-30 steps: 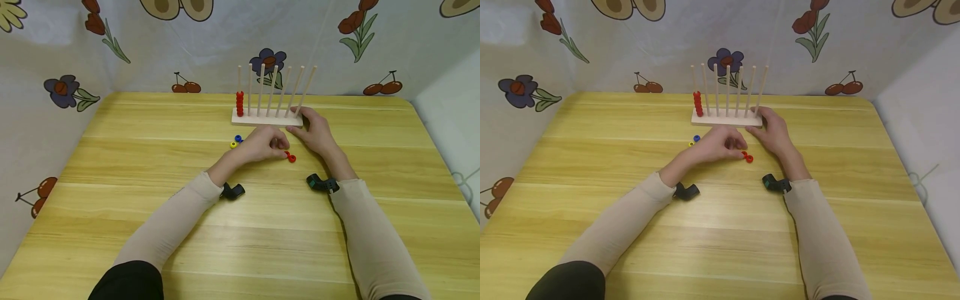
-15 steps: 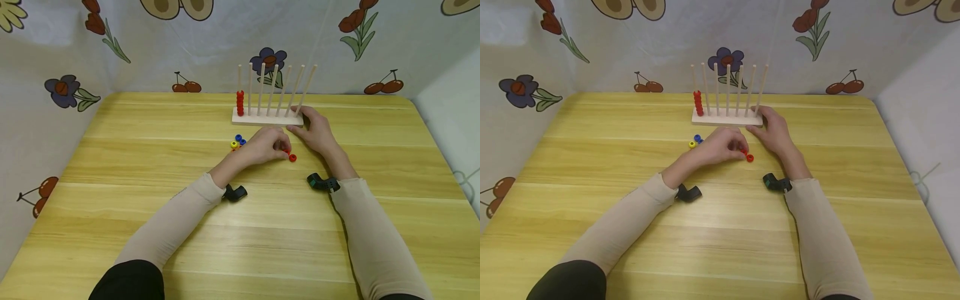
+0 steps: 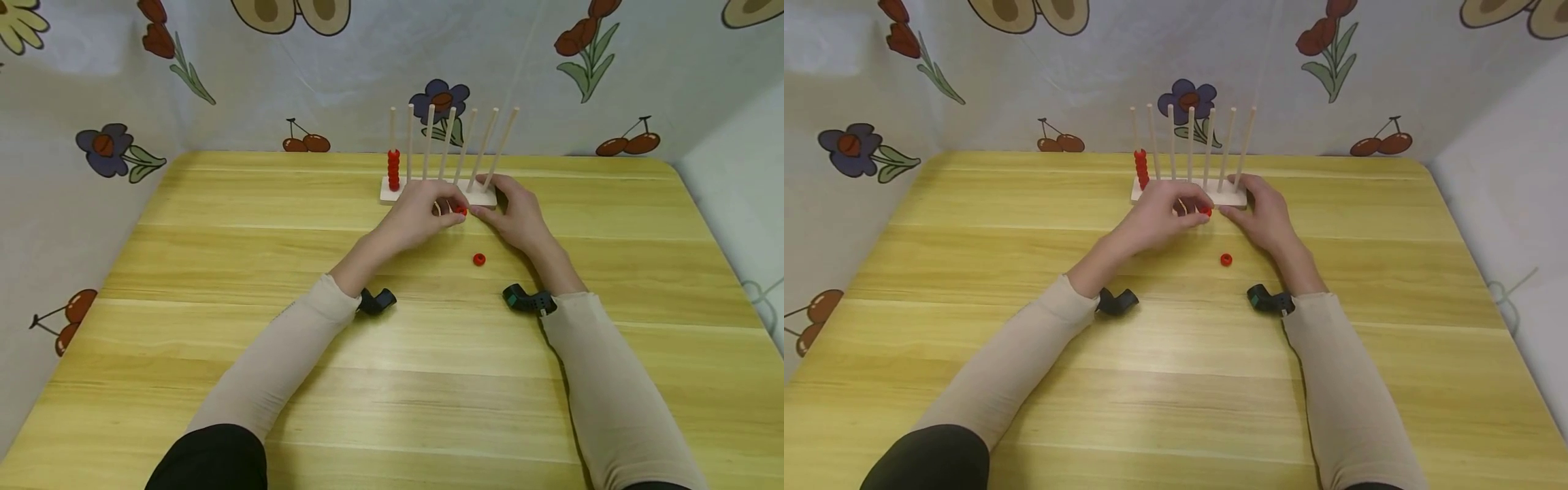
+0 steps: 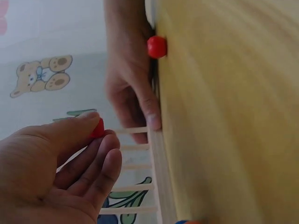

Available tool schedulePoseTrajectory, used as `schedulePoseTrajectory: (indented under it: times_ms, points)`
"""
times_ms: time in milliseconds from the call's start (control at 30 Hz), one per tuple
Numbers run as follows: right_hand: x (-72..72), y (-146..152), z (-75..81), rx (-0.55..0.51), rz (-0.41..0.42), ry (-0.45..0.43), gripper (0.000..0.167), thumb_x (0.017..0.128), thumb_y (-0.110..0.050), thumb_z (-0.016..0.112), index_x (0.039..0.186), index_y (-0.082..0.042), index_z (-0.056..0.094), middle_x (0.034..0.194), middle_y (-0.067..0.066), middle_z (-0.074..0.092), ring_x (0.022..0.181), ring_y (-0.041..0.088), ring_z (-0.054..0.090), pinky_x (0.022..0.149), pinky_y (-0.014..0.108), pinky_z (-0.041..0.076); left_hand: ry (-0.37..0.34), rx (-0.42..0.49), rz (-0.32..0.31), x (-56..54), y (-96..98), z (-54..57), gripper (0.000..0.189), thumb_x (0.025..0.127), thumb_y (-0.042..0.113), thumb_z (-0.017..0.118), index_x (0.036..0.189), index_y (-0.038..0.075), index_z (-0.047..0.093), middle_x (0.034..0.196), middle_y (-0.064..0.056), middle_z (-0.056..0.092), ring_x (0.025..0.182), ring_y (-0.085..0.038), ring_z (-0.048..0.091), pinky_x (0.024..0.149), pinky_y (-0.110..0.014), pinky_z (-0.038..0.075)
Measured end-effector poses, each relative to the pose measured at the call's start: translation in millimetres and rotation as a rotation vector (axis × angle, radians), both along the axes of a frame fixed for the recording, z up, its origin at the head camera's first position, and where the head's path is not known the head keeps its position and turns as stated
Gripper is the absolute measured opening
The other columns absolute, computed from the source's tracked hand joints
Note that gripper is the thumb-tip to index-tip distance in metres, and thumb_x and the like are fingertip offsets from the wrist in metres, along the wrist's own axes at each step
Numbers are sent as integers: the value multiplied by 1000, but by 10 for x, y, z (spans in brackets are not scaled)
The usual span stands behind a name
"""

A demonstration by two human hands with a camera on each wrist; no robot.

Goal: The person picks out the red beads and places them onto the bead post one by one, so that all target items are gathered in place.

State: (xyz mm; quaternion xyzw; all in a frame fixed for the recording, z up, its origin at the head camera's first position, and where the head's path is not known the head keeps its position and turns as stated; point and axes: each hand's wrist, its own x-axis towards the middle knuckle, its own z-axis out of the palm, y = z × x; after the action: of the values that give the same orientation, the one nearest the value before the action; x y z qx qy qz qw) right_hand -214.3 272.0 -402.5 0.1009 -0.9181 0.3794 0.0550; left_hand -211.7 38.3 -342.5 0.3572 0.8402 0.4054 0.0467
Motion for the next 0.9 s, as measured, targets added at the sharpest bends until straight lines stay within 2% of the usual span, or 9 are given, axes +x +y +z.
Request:
schedulePoseTrajectory:
  times_ms: [167, 333, 533, 800, 900]
  points:
    - [17, 38, -15, 7, -7, -7, 57, 93, -27, 73, 143, -10, 53, 148, 15, 51, 142, 33, 44, 117, 50, 36, 45, 88, 78, -30, -58, 141, 17, 93, 18, 73, 108, 11, 76, 99, 1, 73, 80, -9, 62, 72, -21, 53]
    - [27, 60, -12, 19, -13, -10, 57, 93, -28, 73, 143, -10, 53, 149, 15, 51, 144, 34, 42, 119, 50, 33, 119, 196, 150, -105, -155, 323, 18, 93, 18, 73, 108, 10, 77, 98, -2, 71, 78, -8, 61, 71, -20, 53]
    - [28, 44, 4, 12, -9, -8, 57, 93, -28, 73, 143, -10, 53, 150, 16, 50, 144, 34, 42, 118, 49, 35, 187, 344, 287, -217, -325, 542, 20, 92, 19, 73, 110, 10, 76, 100, -3, 71, 79, -6, 62, 74, -20, 53]
    - [17, 27, -13, -7, 2, -9, 57, 93, -27, 73, 143, -9, 53, 150, 15, 50, 145, 33, 41, 119, 49, 34, 338, 423, 409, -360, -498, 660, 23, 93, 18, 73, 111, 5, 75, 102, -7, 70, 84, -10, 63, 76, -20, 53]
    - [9, 28, -11, -5, 3, -6, 57, 93, -27, 73, 143, -9, 53, 150, 16, 50, 145, 33, 41, 119, 49, 35, 354, 414, 460, -389, -532, 684, 22, 93, 18, 72, 112, 6, 75, 103, -7, 70, 85, -11, 63, 76, -18, 51]
